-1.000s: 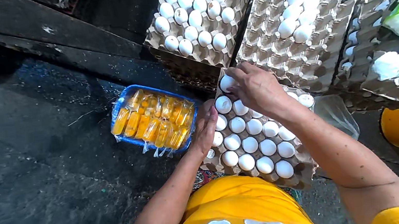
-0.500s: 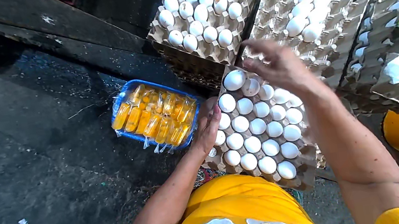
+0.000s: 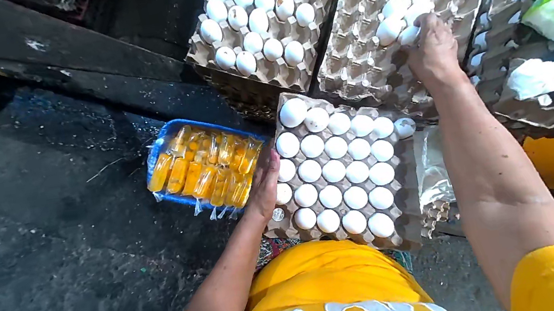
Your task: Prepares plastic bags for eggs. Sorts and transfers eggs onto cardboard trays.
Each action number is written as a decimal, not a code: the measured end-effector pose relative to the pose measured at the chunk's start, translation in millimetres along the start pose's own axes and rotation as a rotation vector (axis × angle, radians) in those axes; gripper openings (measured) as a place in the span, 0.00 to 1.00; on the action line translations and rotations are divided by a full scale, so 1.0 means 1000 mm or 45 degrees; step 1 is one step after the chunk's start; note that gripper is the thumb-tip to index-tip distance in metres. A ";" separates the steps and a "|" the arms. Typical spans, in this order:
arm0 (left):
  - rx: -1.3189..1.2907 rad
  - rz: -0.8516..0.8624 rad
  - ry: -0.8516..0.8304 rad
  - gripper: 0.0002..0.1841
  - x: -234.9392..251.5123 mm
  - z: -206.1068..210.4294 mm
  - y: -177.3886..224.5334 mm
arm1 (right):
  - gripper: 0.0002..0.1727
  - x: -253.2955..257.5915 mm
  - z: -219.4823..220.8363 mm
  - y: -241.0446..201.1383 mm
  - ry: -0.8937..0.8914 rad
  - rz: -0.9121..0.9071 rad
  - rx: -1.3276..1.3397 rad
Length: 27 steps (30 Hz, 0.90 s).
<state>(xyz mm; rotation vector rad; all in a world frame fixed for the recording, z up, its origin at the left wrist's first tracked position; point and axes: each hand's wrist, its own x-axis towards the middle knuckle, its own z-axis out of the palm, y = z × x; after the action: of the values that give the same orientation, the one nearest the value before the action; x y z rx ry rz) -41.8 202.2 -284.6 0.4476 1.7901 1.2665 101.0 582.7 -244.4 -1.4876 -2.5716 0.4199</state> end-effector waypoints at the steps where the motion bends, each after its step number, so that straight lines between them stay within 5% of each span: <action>1: -0.010 -0.012 0.010 0.36 0.000 -0.002 -0.002 | 0.29 0.001 0.000 0.001 0.008 0.006 -0.002; 8: -0.064 -0.028 0.066 0.37 0.000 -0.011 -0.009 | 0.27 -0.052 -0.016 -0.002 0.171 -0.040 0.306; 16: -0.078 -0.018 0.065 0.38 0.001 -0.017 -0.014 | 0.25 -0.207 -0.022 -0.011 -0.138 -0.088 0.299; 20: -0.068 -0.015 0.064 0.38 -0.001 -0.015 -0.012 | 0.22 -0.215 0.000 -0.012 -0.153 -0.146 0.152; 27: -0.049 -0.007 0.060 0.38 -0.001 -0.014 -0.009 | 0.25 -0.160 -0.042 -0.013 -0.085 -0.189 0.177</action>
<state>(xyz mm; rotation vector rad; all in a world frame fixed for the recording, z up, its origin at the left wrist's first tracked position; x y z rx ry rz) -50.9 189.6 -291.0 0.3939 1.8015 1.3158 181.5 445.7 -197.7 -1.2479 -2.6204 0.6235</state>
